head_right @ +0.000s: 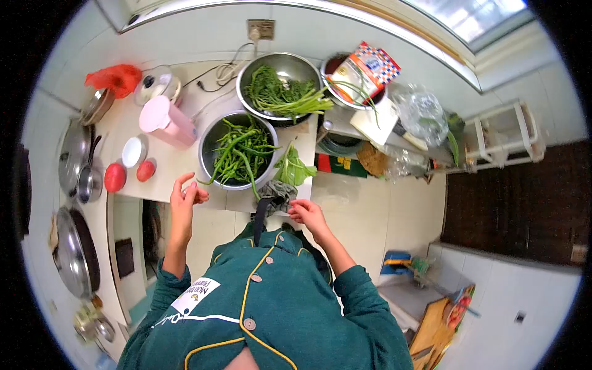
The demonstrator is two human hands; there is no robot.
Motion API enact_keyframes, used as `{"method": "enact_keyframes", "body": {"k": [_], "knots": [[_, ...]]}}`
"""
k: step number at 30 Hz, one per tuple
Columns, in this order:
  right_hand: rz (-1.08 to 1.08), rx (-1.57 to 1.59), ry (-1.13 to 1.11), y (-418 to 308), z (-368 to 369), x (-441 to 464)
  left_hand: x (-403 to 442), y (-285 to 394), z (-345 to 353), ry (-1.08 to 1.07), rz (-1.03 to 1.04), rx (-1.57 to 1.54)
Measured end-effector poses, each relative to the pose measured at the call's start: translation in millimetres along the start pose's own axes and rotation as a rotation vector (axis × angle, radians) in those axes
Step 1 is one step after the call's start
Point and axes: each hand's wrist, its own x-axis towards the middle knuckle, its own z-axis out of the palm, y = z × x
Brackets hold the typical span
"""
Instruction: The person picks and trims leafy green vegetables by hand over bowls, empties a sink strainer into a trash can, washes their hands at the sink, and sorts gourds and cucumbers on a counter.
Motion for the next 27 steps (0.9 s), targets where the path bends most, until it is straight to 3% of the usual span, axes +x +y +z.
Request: {"method": "enact_keyframes", "body": {"k": [5,10,13,15,17,19,23,24,27], "knots": [[0.050,-0.027,-0.234,-4,-14,-1,-67,-30,-3,0.241,-0.105,-0.009],[0.110,-0.083,-0.391,-4,-11,-1,-142,-52,10,0.327,-0.197,-0.065],[0.180,-0.183,-0.462,-3,22,-11,-185,-58,10,0.412,-0.247,-0.081],[0.269,-0.045,-0.620,3,49,-21,-214,-74,6,0.461,-0.268,-0.121],[0.268,-0.173,-0.682,13,74,-27,-244,-89,2,0.469,-0.344,-0.168],[0.021,-0.536,-0.847,29,99,-32,-275,-89,-3,0.363,-0.364,-0.246],[0.086,-0.691,-1.128,45,141,-69,-339,-79,-11,0.078,-0.167,-0.299],[0.127,-0.718,-1.152,57,151,-78,-356,-85,-19,0.053,-0.086,-0.138],[0.161,-0.788,-1.193,88,195,-112,-415,-99,-51,0.244,-0.175,-0.251]]}}
